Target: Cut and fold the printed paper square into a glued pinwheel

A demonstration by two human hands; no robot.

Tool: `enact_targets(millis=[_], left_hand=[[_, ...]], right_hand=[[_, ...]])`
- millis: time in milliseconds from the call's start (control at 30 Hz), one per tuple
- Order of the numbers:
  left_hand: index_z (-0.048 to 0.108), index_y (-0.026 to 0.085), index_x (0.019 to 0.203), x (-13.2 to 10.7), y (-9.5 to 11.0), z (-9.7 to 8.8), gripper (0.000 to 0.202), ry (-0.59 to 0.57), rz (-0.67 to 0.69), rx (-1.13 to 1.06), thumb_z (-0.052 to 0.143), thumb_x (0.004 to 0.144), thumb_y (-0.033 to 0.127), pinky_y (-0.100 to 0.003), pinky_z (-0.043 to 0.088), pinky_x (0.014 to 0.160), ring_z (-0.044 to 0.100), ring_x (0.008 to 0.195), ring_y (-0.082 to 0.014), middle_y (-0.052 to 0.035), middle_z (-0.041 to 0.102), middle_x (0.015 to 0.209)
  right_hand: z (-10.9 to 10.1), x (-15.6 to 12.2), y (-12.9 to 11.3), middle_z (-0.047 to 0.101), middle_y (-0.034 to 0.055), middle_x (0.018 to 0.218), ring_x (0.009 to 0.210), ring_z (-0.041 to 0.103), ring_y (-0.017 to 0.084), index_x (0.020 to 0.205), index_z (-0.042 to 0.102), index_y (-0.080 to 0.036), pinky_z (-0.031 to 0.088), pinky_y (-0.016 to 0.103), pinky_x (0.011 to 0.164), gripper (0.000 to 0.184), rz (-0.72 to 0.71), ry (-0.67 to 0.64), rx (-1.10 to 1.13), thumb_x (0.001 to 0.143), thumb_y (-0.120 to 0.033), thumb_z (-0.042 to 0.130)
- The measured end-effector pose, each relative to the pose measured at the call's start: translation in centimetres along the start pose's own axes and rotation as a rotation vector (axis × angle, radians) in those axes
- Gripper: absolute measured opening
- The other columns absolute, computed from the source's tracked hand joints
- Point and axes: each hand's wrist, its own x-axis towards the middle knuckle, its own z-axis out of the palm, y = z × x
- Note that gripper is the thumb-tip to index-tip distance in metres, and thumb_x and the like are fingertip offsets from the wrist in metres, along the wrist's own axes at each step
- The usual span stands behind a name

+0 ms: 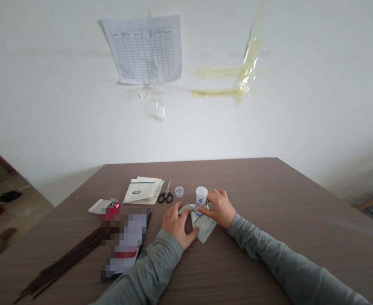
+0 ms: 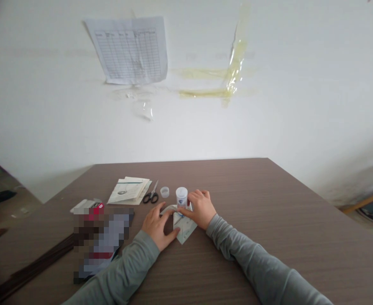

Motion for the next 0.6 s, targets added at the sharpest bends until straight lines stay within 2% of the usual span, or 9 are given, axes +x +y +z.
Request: enact_targets(millis=[100, 267, 467, 600], left_hand=[[0.09, 0.036, 0.167, 0.0, -0.2, 0.0, 0.072, 0.015, 0.008, -0.006, 0.099, 0.097, 0.052, -0.072, 0.064, 0.14, 0.077, 0.165, -0.0526, -0.0206, 0.076, 0.185], [0.094, 0.038, 0.161, 0.0, -0.2, -0.3, 0.066, 0.011, 0.042, -0.032, 0.099, 0.097, 0.054, -0.074, 0.065, 0.139, 0.078, 0.164, -0.0533, -0.0215, 0.077, 0.183], [0.096, 0.038, 0.158, -0.2, 0.3, -0.7, 0.063, 0.015, 0.033, -0.04, 0.101, 0.097, 0.053, -0.073, 0.065, 0.138, 0.078, 0.163, -0.0527, -0.0209, 0.078, 0.181], [0.099, 0.036, 0.152, -0.1, 0.6, -0.9, 0.058, 0.021, 0.042, -0.03, 0.103, 0.097, 0.051, -0.071, 0.067, 0.138, 0.079, 0.161, -0.0529, -0.0223, 0.078, 0.18]], right_hand=[[0.1, -0.1, 0.2, 0.089, 0.0063, 0.106, 0.109, 0.082, 0.038, 0.105, 0.085, -0.032, 0.063, 0.055, 0.105, 0.03, -0.004, -0.012, 0.012, 0.102, -0.049, 0.109], [0.5, -0.4, 0.7, 0.09, 0.0066, 0.111, 0.114, 0.085, 0.038, 0.11, 0.086, -0.031, 0.066, 0.057, 0.111, 0.023, -0.01, -0.021, 0.056, 0.106, -0.042, 0.105], [1.3, -0.8, 1.3, 0.088, 0.0054, 0.106, 0.107, 0.085, 0.036, 0.11, 0.083, -0.029, 0.068, 0.057, 0.11, 0.025, 0.0, 0.004, 0.099, 0.105, -0.042, 0.104], [1.8, -1.0, 1.5, 0.089, 0.0059, 0.108, 0.109, 0.086, 0.036, 0.111, 0.082, -0.03, 0.068, 0.058, 0.113, 0.02, -0.013, 0.028, 0.104, 0.11, -0.043, 0.097]])
